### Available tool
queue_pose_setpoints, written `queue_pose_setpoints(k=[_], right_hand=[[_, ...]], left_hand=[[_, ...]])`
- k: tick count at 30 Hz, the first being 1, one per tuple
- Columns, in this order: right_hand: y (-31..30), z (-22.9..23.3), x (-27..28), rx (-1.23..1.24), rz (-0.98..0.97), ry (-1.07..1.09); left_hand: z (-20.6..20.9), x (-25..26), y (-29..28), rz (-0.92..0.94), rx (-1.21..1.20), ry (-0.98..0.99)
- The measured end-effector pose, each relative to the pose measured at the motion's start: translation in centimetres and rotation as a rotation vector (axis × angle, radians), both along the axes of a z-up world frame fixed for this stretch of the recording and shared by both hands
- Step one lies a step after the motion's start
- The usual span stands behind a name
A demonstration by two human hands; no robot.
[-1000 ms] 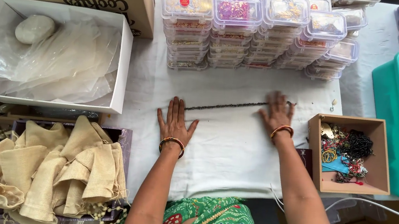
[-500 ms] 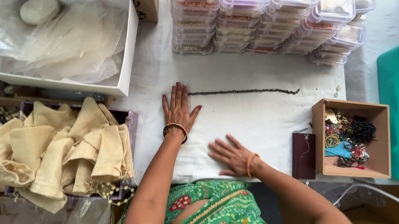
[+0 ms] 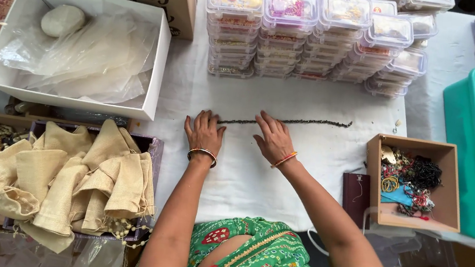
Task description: The person takes a beaded necklace from a box, straightens it on the table, and folds it. They then place the necklace into a small plastic bag and put the bag into a cloth pouch. The pouch is tied shut and placed into a small plastic container, which is then closed and stacked with other containers.
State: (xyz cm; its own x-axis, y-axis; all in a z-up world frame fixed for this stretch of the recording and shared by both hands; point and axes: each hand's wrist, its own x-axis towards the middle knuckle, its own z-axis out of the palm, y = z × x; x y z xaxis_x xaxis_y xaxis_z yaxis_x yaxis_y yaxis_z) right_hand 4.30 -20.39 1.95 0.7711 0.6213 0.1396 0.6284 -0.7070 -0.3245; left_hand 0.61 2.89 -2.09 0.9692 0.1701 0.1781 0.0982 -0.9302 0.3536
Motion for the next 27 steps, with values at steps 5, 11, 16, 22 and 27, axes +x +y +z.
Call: queue_pose_setpoints(k=[5, 11, 16, 22, 27], right_hand=[[2.5, 0.6, 1.7, 0.027, -0.067, -0.055], [2.6, -1.2, 1.4, -0.055, -0.082, 0.128], [1.1, -0.9, 1.4, 0.094, -0.070, 0.183], [-0.1, 0.3, 0.1, 0.449, -0.208, 0.511], [-0.7, -0.9, -2.0, 0.560, -0.295, 0.490]], left_hand=[[1.1, 0.0, -0.6, -0.108, 0.012, -0.113], [3.7, -1.5, -1.5, -0.048, -0.530, 0.126], [3.7, -1.4, -1.4, 0.112, -0.932, 0.286], [-0.9, -1.3, -2.4, -0.002, -1.495, 0.606], [4.8, -2.3, -3.5, -0.012, -1.722, 0.687]])
